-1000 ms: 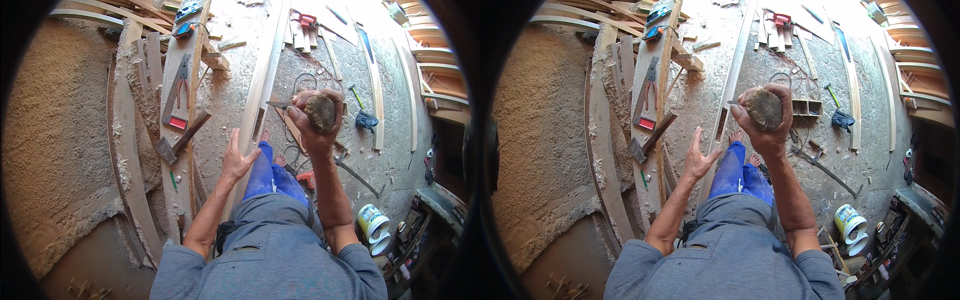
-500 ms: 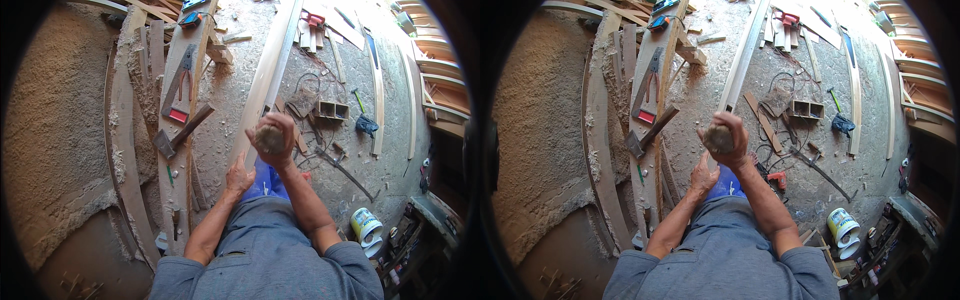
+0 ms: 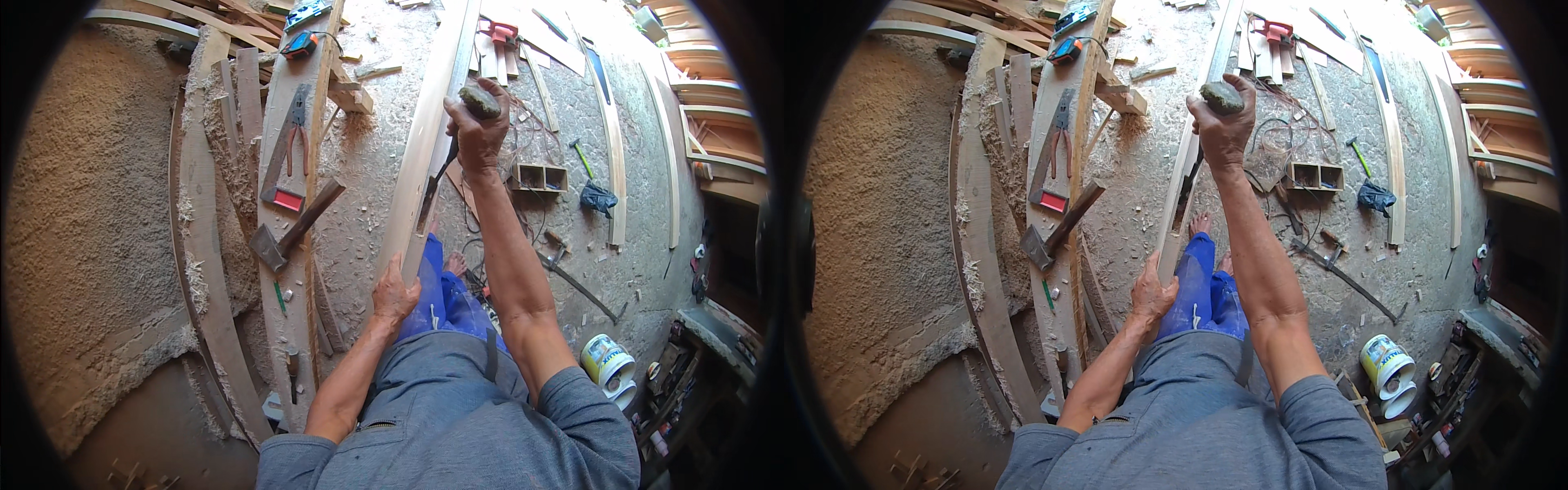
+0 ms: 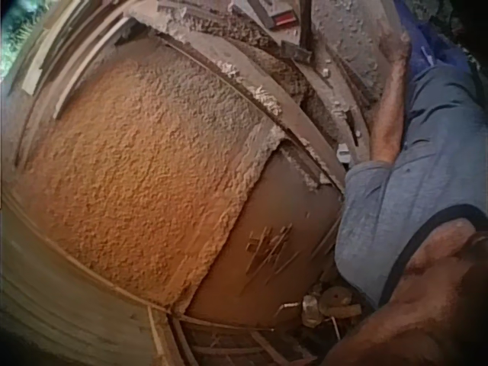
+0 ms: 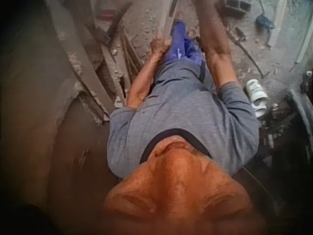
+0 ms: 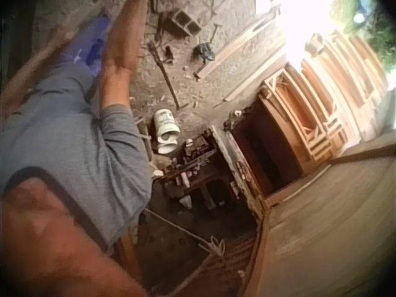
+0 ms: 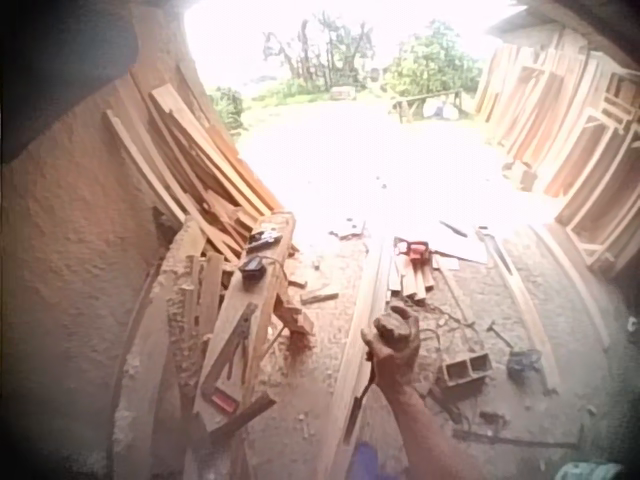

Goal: The person uses a chisel and mallet to carve a long wooden plank. They repeatedly strike the chisel to remove wood shavings and shape the plank. The person occasionally pauses to inspect the carved area.

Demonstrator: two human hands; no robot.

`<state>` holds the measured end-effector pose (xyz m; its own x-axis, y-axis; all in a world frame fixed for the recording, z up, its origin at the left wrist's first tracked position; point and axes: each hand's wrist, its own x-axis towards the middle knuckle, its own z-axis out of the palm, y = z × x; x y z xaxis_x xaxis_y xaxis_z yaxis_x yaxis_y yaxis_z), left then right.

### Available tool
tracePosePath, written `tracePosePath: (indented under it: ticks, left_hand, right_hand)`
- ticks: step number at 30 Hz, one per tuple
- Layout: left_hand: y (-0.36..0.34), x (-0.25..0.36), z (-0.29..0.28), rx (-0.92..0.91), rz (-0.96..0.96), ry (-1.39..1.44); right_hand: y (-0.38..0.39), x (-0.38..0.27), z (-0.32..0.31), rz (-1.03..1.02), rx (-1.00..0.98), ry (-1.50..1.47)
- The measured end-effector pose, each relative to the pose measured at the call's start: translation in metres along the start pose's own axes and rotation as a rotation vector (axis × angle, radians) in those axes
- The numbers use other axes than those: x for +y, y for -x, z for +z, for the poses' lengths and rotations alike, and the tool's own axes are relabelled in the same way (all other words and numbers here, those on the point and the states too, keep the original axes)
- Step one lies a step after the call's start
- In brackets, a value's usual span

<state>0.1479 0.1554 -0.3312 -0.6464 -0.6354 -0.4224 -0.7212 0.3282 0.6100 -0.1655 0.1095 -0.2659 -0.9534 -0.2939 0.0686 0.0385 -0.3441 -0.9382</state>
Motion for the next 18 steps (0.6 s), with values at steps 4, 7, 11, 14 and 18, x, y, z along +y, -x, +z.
tracePosePath:
  ticks: [4, 7, 11, 14, 18]
  left_hand:
    - [0.003, 0.0, 0.003, -0.008, 0.026, -0.013]
    - [0.006, 0.001, 0.005, 0.011, 0.012, -0.007]
    - [0.006, 0.002, 0.007, 0.032, 0.043, 0.001]
    - [0.008, 0.007, 0.009, 0.01, 0.041, -0.01]
    - [0.008, 0.002, 0.012, 0.018, 0.015, -0.011]
  right_hand:
    - [-0.003, 0.036, -0.012, 0.127, 0.034, 0.069]
    - [-0.001, 0.033, -0.008, 0.191, 0.03, 0.027]
    - [-0.009, 0.042, -0.026, 0.339, -0.006, -0.053]
    - [0.003, 0.048, -0.035, 0.389, -0.006, -0.066]
    - [0.017, 0.009, -0.016, 0.428, -0.119, -0.051]
